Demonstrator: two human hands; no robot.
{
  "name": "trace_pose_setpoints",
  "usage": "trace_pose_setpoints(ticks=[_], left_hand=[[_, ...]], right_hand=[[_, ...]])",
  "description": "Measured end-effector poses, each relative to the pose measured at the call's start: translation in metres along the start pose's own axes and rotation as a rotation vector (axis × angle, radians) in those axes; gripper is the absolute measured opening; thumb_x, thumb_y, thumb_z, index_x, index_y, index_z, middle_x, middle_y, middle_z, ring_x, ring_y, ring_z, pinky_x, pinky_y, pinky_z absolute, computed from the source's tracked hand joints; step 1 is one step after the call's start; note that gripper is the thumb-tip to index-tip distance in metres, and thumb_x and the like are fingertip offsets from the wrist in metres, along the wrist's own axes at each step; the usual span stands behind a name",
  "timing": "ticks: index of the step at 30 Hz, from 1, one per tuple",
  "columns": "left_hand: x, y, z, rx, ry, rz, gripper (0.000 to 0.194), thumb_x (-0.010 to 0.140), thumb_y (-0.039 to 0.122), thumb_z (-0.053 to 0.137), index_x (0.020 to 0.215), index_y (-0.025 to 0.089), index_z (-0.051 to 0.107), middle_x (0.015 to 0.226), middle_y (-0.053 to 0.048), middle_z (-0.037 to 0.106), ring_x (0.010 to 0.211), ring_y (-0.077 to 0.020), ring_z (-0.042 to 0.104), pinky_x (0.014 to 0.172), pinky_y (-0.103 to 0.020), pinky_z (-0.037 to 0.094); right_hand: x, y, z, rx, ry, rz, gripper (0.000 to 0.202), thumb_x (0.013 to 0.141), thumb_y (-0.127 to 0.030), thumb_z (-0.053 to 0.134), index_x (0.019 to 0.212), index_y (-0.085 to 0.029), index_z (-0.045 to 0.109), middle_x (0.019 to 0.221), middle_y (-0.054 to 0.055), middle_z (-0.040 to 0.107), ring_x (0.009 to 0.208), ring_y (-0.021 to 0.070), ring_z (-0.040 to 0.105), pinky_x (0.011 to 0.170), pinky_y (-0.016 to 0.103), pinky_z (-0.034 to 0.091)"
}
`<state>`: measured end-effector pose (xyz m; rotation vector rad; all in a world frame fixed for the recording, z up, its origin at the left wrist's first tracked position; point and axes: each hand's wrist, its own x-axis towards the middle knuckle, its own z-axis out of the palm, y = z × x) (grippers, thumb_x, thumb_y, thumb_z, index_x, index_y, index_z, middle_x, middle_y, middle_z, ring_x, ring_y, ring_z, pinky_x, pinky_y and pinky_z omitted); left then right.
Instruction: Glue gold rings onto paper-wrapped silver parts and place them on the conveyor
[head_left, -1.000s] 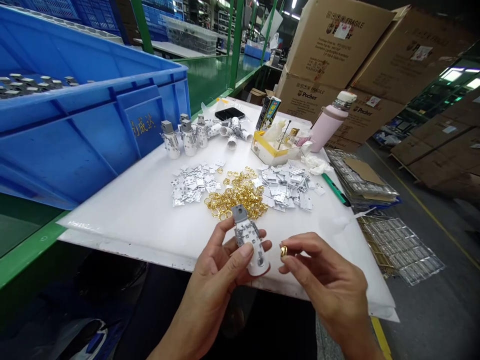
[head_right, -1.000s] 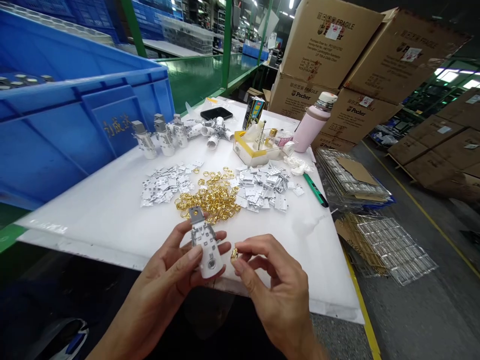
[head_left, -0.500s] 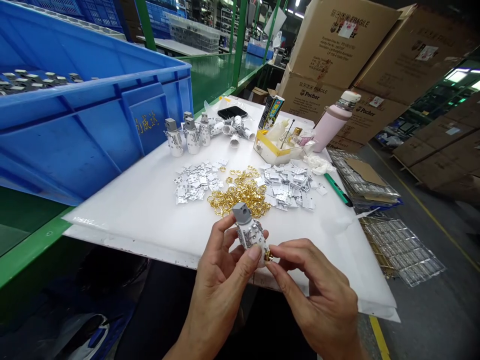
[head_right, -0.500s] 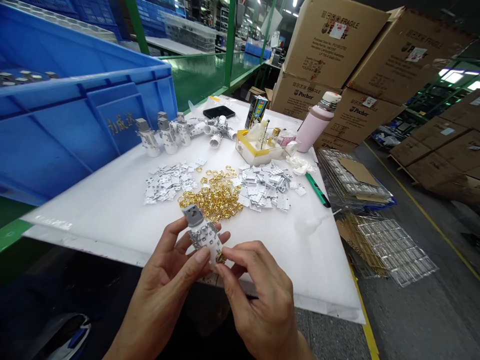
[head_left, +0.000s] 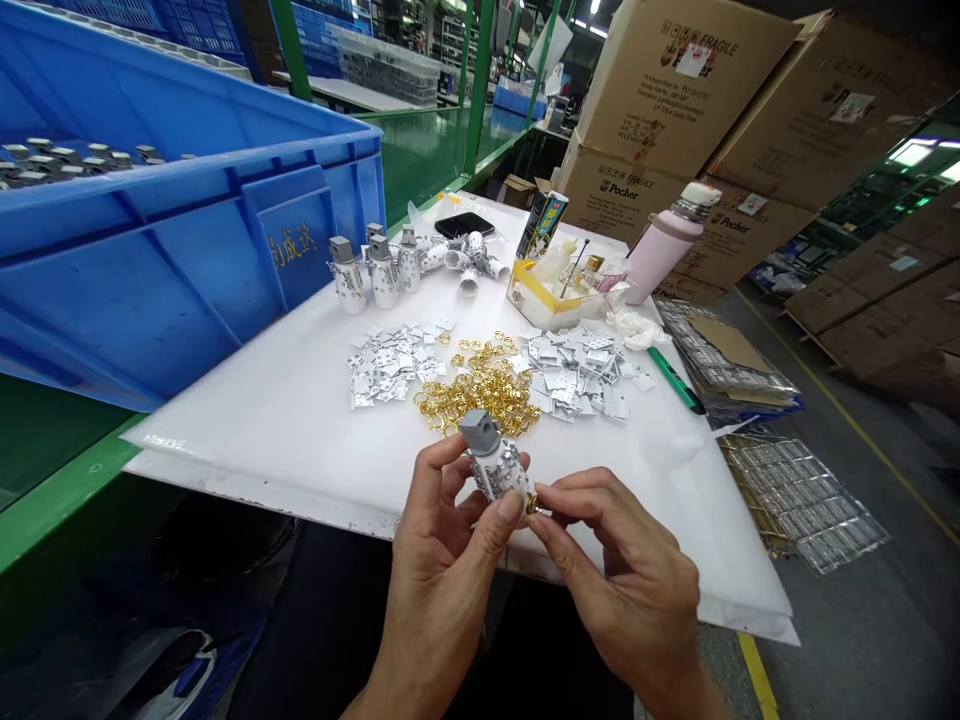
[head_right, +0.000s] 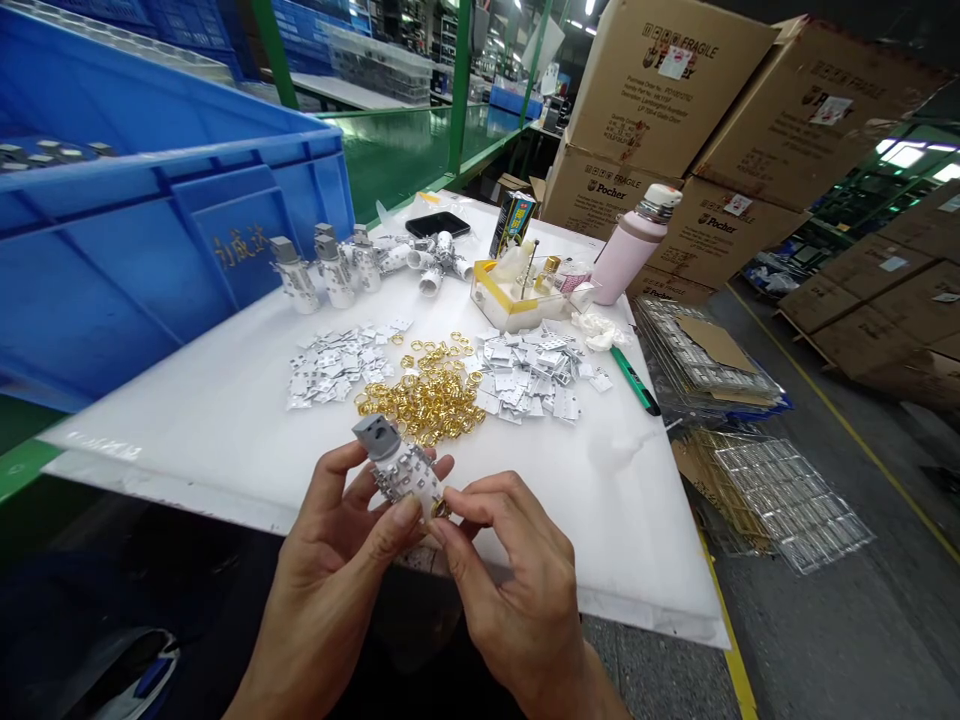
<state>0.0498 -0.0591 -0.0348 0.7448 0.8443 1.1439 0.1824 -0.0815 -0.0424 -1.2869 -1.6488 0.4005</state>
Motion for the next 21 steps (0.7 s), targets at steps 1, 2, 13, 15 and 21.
trace_pose_setpoints(ticks=[1,2,13,15,21], left_hand=[[0.0,0.0,0.0,0.004,0.004,0.003,0.03,0.086,0.023,0.064,0.109,0.03,0.045,0.121,-0.004,0.062,0.121,-0.0287,0.057,0.085,-0.036,0.055],[0.0,-0.001,0.0,0.009,0.009,0.009,0.03,0.087,0.023,0.063,0.11,0.031,0.045,0.121,-0.004,0.062,0.12,-0.0286,0.057,0.085,-0.037,0.055],[0.003,-0.003,-0.003,-0.07,0.013,-0.04,0.033,0.089,0.025,0.06,0.118,0.031,0.044,0.119,-0.004,0.062,0.12,-0.0273,0.057,0.088,-0.036,0.053],[0.002,-0.002,-0.002,-0.115,0.015,-0.075,0.036,0.09,0.026,0.059,0.122,0.031,0.044,0.12,-0.005,0.062,0.118,-0.0258,0.059,0.088,-0.034,0.053],[0.003,-0.001,-0.001,-0.194,0.047,-0.11,0.042,0.087,0.024,0.063,0.125,0.031,0.045,0.117,-0.004,0.064,0.111,-0.0218,0.062,0.087,-0.03,0.052]], right_hand=[[0.0,0.0,0.0,0.001,-0.002,0.002,0.014,0.086,-0.009,0.062,0.095,-0.019,0.064,0.086,0.004,0.064,0.078,0.015,0.063,0.066,0.025,0.052],[0.001,0.001,0.001,-0.001,-0.003,0.002,0.014,0.086,-0.009,0.062,0.095,-0.019,0.064,0.085,0.004,0.063,0.077,0.0151,0.063,0.066,0.025,0.052],[0.002,0.001,0.005,0.029,-0.013,0.007,0.012,0.087,-0.009,0.06,0.095,-0.018,0.062,0.085,0.003,0.06,0.077,0.0138,0.061,0.067,0.024,0.051],[0.002,0.0,0.007,0.013,0.011,-0.008,0.014,0.087,-0.009,0.059,0.097,-0.018,0.061,0.087,0.004,0.061,0.08,0.0148,0.062,0.069,0.025,0.051],[0.006,-0.001,0.012,-0.02,0.02,-0.036,0.015,0.088,-0.009,0.057,0.1,-0.019,0.06,0.091,0.005,0.061,0.085,0.0164,0.062,0.072,0.027,0.053]])
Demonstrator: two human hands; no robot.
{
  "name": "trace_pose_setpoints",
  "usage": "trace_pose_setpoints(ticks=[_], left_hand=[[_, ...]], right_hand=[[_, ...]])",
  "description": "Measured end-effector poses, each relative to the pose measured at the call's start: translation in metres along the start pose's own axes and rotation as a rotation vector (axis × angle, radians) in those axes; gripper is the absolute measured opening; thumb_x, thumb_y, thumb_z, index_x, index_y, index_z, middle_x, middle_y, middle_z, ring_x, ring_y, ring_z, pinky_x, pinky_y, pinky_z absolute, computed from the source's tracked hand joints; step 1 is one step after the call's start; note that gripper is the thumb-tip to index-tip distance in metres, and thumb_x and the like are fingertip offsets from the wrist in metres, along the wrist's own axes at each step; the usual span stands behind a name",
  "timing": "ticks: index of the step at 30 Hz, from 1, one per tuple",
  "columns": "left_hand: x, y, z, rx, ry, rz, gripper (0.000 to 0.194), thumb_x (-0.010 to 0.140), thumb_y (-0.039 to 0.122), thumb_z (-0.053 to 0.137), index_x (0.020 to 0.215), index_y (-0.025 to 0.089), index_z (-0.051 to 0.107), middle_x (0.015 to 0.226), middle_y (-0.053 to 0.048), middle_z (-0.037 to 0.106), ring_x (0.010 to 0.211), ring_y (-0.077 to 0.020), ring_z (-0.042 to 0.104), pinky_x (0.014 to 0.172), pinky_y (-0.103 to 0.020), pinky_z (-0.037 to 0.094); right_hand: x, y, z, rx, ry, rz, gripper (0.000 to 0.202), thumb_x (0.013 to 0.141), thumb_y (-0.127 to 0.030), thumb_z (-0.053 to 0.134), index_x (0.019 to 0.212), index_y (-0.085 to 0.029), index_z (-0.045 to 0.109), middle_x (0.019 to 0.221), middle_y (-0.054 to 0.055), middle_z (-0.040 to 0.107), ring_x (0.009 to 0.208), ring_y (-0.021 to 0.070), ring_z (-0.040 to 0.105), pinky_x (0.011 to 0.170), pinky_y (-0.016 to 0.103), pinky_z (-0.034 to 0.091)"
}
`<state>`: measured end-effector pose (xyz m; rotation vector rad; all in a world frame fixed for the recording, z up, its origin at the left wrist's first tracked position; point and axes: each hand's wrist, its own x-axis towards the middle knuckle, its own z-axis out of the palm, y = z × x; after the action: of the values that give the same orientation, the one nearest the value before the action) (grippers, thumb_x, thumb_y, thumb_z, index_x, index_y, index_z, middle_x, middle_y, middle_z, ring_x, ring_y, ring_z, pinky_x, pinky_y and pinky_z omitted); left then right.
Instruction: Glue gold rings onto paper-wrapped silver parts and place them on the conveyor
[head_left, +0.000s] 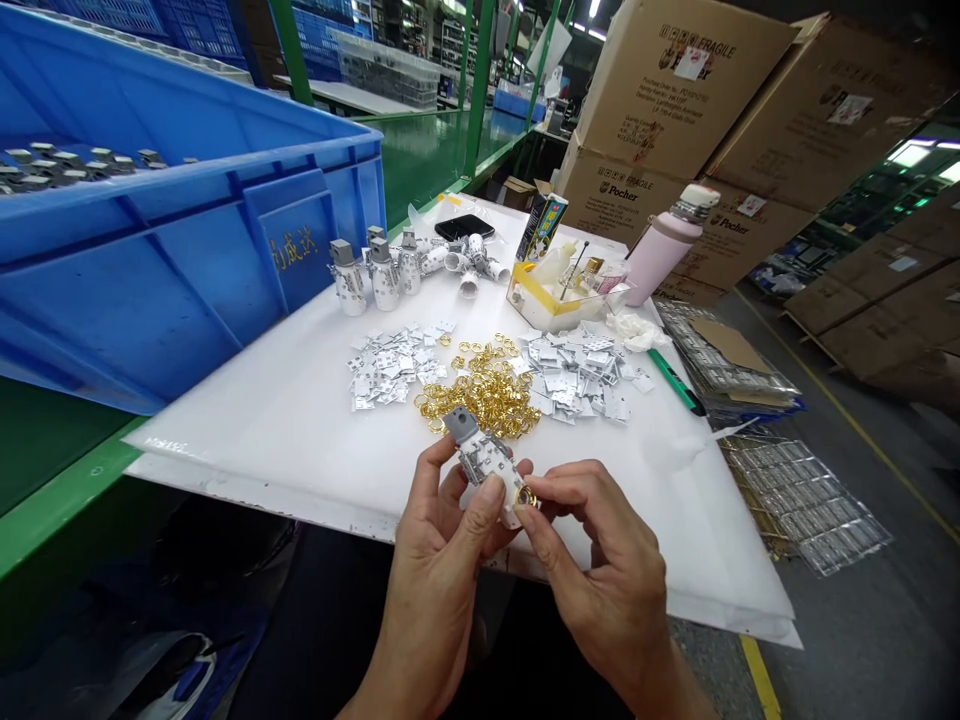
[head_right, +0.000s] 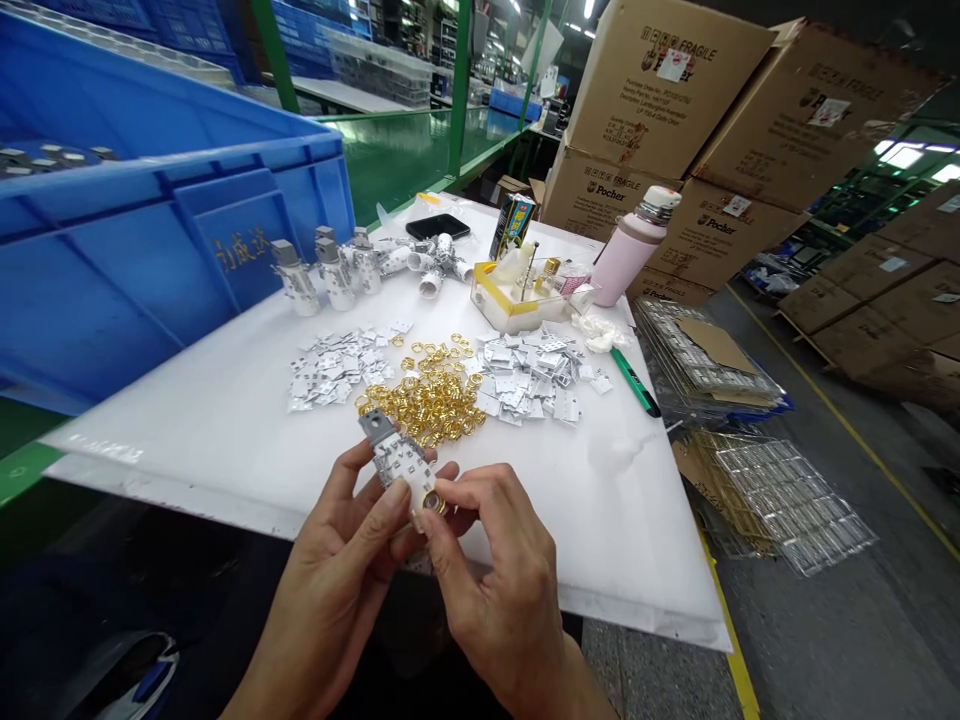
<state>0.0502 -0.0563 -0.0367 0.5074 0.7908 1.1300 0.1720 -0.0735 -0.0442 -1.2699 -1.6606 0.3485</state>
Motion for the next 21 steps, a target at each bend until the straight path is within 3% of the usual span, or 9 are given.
trace_pose_setpoints(ticks=[6,11,15,21], left_hand=[[0.002,0.0,-0.002,-0.015,-0.007,-0.029,0.04,0.089,0.027,0.061,0.126,0.029,0.048,0.126,-0.004,0.061,0.115,-0.0219,0.059,0.088,-0.029,0.053],[0.002,0.007,-0.004,-0.031,0.008,-0.089,0.054,0.089,0.027,0.06,0.139,0.031,0.039,0.124,-0.005,0.063,0.11,-0.0253,0.065,0.082,-0.033,0.058],[0.002,0.02,-0.005,0.0,0.011,-0.177,0.058,0.09,0.028,0.059,0.143,0.03,0.035,0.127,-0.008,0.062,0.112,-0.0273,0.064,0.086,-0.035,0.058],[0.001,0.025,-0.001,0.081,-0.046,-0.127,0.069,0.085,0.034,0.065,0.144,0.027,0.031,0.129,-0.012,0.061,0.113,-0.0288,0.063,0.088,-0.036,0.056]], right_hand=[[-0.002,-0.002,-0.005,0.008,-0.059,0.047,0.019,0.091,-0.014,0.054,0.109,-0.019,0.058,0.095,0.005,0.061,0.081,0.0145,0.061,0.071,0.026,0.053],[0.014,0.002,-0.03,-0.031,-0.049,0.137,0.022,0.094,-0.023,0.053,0.116,-0.023,0.058,0.098,0.003,0.063,0.079,0.0129,0.063,0.072,0.026,0.052],[0.065,0.021,-0.049,-0.053,0.064,0.181,0.018,0.092,-0.031,0.056,0.102,-0.019,0.064,0.077,0.001,0.064,0.064,0.0127,0.061,0.061,0.026,0.051],[0.172,0.083,-0.046,-0.192,0.299,0.239,0.017,0.087,-0.025,0.056,0.096,-0.012,0.063,0.082,0.006,0.066,0.057,0.0144,0.059,0.056,0.03,0.051]])
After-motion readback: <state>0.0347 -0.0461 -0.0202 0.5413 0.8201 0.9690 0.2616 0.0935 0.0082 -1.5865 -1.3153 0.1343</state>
